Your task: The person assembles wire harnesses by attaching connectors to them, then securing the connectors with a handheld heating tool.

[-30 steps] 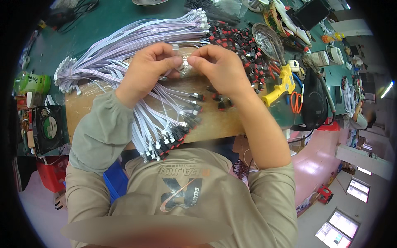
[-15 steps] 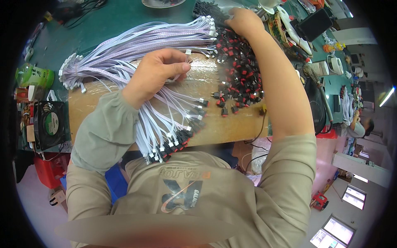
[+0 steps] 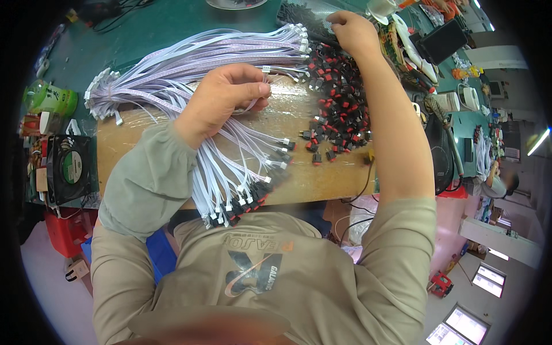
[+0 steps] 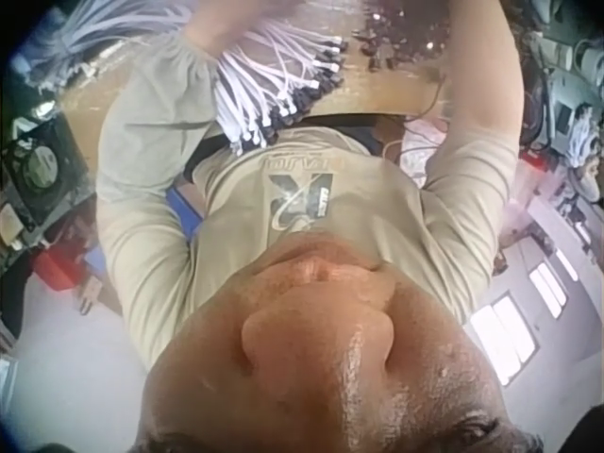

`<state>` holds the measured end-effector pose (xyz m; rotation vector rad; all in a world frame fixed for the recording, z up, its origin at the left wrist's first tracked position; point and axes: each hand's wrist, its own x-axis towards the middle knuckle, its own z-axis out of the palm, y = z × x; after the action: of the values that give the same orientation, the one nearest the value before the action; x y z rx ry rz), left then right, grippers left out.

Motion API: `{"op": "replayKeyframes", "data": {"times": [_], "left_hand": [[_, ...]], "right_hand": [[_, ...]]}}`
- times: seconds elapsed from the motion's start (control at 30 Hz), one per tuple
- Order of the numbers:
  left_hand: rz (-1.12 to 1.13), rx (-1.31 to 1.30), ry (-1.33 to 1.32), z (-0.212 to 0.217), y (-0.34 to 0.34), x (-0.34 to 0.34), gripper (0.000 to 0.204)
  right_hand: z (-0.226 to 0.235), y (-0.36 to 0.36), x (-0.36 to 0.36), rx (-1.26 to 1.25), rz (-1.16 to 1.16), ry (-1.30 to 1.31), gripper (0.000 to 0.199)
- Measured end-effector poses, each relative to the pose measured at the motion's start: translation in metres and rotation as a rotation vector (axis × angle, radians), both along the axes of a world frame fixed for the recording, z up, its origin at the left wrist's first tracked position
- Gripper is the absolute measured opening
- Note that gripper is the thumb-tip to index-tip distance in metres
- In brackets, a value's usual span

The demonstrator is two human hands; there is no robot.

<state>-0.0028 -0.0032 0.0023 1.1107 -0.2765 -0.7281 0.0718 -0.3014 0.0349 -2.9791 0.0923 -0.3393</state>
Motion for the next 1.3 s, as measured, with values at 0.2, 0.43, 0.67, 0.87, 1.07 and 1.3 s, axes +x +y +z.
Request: {"op": "replayKeyframes", "data": {"times": [0.2,0.43,0.67,0.87,1.07,1.3], "left_hand": [[0.056,-0.041,0.078,0.002,0.004,0.002,0.02],[0.091,-0.068,0.064,0.0,0.002,0.002,0.02],[0.089,-0.074,0.054,0.001,0.001,0.002,0.02],[0.076,-0.074,0.036,0.0,0.003,0.003,0.02],[0.087,-0.061,0.054,0.002,0.001,0.001,0.02],[0.075,-0.067,0.037,0.001,0.003,0.002,0.019]], "right_hand": [[0.03,0.069,-0.057,0.813,0.044,-0.078,0.023],[0.021,0.115,-0.107,1.233,0.168,-0.023,0.02],[0.013,0.117,-0.113,1.374,0.157,-0.031,0.019],[0.012,0.119,-0.114,1.399,0.168,-0.031,0.019],[0.012,0.118,-0.115,1.442,0.165,-0.027,0.02],[0.01,0.119,-0.116,1.447,0.173,-0.016,0.021]]}}
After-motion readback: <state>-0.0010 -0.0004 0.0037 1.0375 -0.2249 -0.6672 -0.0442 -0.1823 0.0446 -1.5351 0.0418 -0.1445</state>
